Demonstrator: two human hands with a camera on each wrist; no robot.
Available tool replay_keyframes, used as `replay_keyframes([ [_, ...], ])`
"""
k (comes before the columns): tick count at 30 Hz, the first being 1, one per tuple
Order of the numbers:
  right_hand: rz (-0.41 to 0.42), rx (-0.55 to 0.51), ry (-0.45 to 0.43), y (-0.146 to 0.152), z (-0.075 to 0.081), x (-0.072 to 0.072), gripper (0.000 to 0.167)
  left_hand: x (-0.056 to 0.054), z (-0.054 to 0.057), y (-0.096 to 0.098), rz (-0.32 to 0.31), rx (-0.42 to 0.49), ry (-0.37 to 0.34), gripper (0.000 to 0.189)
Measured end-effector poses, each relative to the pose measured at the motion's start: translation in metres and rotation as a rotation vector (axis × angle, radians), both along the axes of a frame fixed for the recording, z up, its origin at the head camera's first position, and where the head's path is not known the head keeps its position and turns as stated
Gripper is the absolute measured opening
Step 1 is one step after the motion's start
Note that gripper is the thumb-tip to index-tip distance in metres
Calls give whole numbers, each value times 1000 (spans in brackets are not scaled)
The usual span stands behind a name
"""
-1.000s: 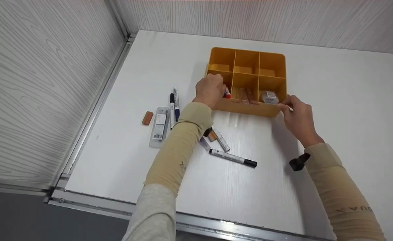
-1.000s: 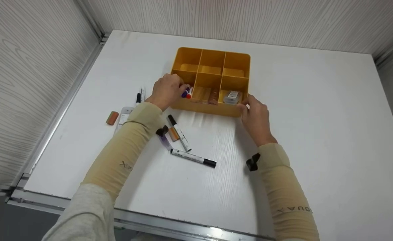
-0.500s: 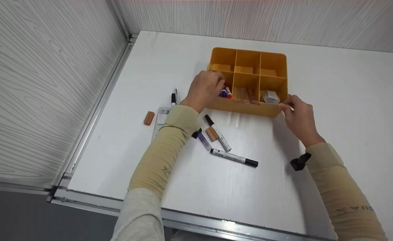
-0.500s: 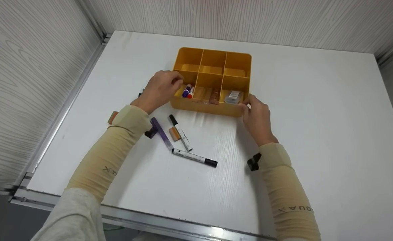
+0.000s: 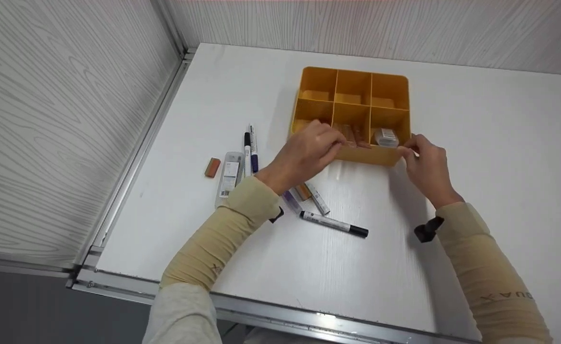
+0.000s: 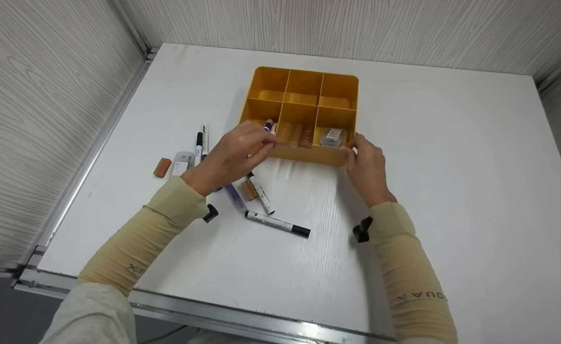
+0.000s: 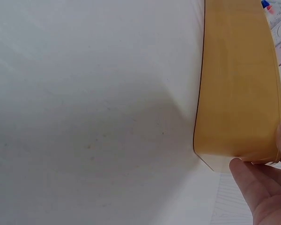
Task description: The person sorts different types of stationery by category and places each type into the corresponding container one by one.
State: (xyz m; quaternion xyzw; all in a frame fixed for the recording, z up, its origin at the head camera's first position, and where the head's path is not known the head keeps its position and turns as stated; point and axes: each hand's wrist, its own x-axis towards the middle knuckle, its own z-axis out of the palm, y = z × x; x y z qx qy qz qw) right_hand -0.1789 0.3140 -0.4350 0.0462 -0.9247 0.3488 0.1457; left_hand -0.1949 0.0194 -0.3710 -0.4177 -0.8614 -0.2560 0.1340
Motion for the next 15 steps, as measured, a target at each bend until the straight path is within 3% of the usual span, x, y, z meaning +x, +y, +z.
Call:
replay_keyframes([
  [3,0,-2,-14,1,-1,-1,29,11,-9,0,-77,-27,39,18],
  [7,-5,0,-34,0,0,-2,30,26,-24,-4,-156,-78,38,15],
  [15,-3,6,-21,1,0,-2,28,46,-46,-15,-228,-142,11,11],
])
